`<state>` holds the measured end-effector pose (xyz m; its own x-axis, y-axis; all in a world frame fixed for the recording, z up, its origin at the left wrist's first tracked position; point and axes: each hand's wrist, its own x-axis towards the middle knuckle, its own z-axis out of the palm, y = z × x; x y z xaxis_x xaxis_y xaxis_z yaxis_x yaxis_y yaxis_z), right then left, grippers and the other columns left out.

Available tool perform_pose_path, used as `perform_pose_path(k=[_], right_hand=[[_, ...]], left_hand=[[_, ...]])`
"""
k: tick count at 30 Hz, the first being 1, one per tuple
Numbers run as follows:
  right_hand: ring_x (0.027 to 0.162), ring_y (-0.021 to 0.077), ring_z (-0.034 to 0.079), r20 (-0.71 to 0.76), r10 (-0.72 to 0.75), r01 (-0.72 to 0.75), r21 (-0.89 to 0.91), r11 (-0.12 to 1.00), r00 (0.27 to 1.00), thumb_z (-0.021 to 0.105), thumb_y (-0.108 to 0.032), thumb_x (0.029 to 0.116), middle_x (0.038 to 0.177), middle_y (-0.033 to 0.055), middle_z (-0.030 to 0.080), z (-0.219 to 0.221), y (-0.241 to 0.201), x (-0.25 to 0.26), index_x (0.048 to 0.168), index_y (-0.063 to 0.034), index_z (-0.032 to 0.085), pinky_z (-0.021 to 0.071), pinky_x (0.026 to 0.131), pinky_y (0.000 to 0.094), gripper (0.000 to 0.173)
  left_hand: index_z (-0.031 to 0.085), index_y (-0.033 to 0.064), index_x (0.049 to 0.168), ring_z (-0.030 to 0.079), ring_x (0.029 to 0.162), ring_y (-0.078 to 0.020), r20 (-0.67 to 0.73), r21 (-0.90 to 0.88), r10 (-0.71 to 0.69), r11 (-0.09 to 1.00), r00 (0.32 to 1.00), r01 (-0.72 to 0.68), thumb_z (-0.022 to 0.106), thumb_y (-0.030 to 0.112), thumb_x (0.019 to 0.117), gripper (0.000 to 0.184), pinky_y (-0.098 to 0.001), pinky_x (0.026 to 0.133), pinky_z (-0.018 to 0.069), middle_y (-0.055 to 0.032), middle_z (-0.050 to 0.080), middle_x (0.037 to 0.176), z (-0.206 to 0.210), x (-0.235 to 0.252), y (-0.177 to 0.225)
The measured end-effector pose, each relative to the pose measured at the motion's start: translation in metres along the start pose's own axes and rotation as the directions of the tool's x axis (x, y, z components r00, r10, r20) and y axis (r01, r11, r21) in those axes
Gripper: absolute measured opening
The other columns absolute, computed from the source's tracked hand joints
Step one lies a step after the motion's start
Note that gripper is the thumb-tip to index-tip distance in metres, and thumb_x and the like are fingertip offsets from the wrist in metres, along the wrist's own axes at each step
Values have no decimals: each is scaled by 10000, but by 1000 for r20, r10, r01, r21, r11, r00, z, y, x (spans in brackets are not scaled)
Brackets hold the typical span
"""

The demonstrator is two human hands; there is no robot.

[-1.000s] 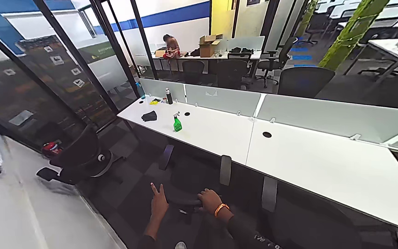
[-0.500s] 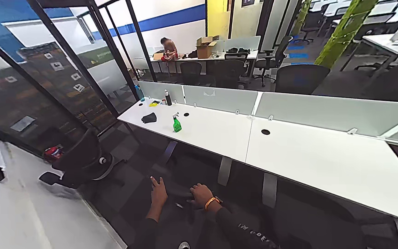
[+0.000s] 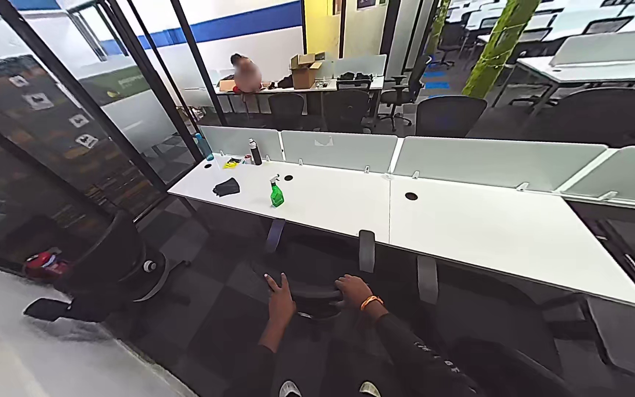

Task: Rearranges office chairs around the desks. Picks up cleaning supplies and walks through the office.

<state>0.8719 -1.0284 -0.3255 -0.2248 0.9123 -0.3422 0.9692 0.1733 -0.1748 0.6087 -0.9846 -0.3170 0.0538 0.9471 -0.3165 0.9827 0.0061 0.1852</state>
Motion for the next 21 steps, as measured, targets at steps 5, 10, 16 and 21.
perform_pose_path(k=[5,10,16,21], right_hand=[[1233,301,613,2,156,-156,-22,987,988,685,-730,785,1224,94,710,-8,-12,-3,1179,-89,696,425,1091,536,753],[1411,364,462,-136,452,-440,113,891,882,849,-408,719,1478,88,572,5,-39,-7,1295,-161,701,237,1171,708,644],[1376,441,477,20,623,-622,104,776,782,786,-234,812,1460,128,585,-8,-54,10,1288,-175,718,281,1121,754,484],[1362,463,511,383,456,-510,47,859,803,794,-381,870,1422,201,610,-13,-26,30,1427,-144,596,337,1108,737,637]], left_hand=[[113,316,1659,678,1086,-415,99,4,238,971,966,-240,803,320,808,1095,-491,821,603,-229,-160,1695,-6,5,-44],[147,307,1660,486,1400,-399,169,-112,440,898,882,-426,750,248,865,1000,-526,976,553,-133,-70,1731,-15,11,-115],[220,175,1648,381,1489,-385,302,-235,249,955,920,-181,733,301,898,918,-571,1108,455,-181,116,1716,19,-10,-227],[457,74,1532,520,1375,-389,422,-217,66,976,904,30,717,358,925,718,-597,1101,451,-206,473,1548,44,-42,-317]])
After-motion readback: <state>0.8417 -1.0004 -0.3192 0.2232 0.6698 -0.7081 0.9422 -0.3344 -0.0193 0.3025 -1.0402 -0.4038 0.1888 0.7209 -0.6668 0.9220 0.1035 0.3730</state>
